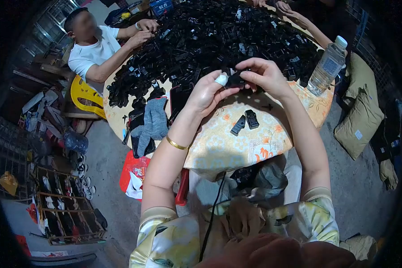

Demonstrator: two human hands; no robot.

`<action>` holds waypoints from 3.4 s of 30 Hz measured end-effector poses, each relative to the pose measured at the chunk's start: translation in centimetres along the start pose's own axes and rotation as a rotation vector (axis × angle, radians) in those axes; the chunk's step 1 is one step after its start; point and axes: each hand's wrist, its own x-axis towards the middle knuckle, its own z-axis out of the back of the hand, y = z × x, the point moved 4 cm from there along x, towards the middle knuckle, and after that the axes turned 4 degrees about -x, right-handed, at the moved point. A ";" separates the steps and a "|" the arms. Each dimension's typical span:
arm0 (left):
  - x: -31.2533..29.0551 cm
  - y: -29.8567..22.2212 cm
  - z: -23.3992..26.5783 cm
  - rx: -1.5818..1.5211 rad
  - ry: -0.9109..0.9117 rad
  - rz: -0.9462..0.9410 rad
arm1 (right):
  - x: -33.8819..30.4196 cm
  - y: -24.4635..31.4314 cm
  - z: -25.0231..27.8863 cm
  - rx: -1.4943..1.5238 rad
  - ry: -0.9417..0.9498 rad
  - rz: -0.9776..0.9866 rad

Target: Assemble or sort small black plastic components at a workshop table.

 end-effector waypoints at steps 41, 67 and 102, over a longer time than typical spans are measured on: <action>-1.6 -0.4 -1.7 0.681 0.018 -0.099 | -0.2 -0.6 0.8 -0.170 0.018 0.080; 0.8 3.2 -4.3 1.526 -0.090 -0.668 | -2.1 -5.3 3.5 -0.572 -0.058 -0.173; 0.0 -1.0 -1.0 0.462 -0.217 -0.364 | -0.3 -0.5 -0.8 -0.038 -0.262 0.109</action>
